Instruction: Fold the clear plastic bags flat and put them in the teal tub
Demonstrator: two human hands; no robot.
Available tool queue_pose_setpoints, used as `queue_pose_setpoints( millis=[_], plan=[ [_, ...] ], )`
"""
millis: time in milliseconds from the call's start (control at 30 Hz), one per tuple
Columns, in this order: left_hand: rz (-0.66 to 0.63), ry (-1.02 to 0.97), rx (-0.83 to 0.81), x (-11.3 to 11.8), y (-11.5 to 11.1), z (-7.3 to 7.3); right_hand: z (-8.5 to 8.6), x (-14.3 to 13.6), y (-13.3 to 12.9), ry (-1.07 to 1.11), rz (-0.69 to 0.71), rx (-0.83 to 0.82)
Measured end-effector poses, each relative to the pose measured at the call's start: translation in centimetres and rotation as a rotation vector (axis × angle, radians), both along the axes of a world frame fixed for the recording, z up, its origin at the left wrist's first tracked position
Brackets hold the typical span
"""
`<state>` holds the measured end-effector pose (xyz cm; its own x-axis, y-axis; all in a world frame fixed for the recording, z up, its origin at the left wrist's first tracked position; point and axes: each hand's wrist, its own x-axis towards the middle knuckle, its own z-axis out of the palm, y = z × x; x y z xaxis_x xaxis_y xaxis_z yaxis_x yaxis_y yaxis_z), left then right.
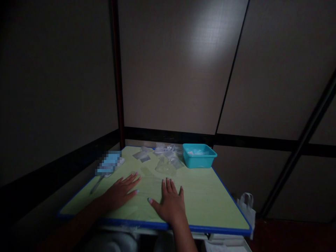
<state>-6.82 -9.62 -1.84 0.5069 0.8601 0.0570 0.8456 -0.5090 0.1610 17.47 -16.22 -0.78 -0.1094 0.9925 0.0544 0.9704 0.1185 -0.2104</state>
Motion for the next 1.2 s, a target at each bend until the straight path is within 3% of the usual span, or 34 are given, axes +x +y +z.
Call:
queue_pose_setpoints(
  millis=[200,333,467,567,767,1033,1200],
  plan=[
    [0.102,0.012,0.08,0.2,-2.2,1.4,-0.2,0.0,0.1,0.001,-0.001,0.01],
    [-0.073,-0.088,0.087,2.2,-5.3,2.3,-0.4,-0.3,0.4,-0.003,-0.046,0.009],
    [-0.238,-0.095,0.018,2.2,-7.0,1.8,-0.6,-0.4,0.5,0.004,-0.093,0.023],
    [-0.275,-0.123,0.029,1.3,-7.6,1.1,-0.7,-0.4,0.5,0.02,-0.11,0.044],
    [-0.18,-0.148,0.023,0.2,-8.5,1.5,-0.4,0.0,0.3,0.124,-0.121,0.097],
    [-0.185,-0.241,0.047,-1.1,-7.7,0.1,-0.7,1.0,0.2,0.328,-0.13,0.187],
    [-0.259,-0.38,0.078,-0.7,-7.5,1.1,-1.1,1.6,0.3,0.533,0.002,0.38]
  ],
)
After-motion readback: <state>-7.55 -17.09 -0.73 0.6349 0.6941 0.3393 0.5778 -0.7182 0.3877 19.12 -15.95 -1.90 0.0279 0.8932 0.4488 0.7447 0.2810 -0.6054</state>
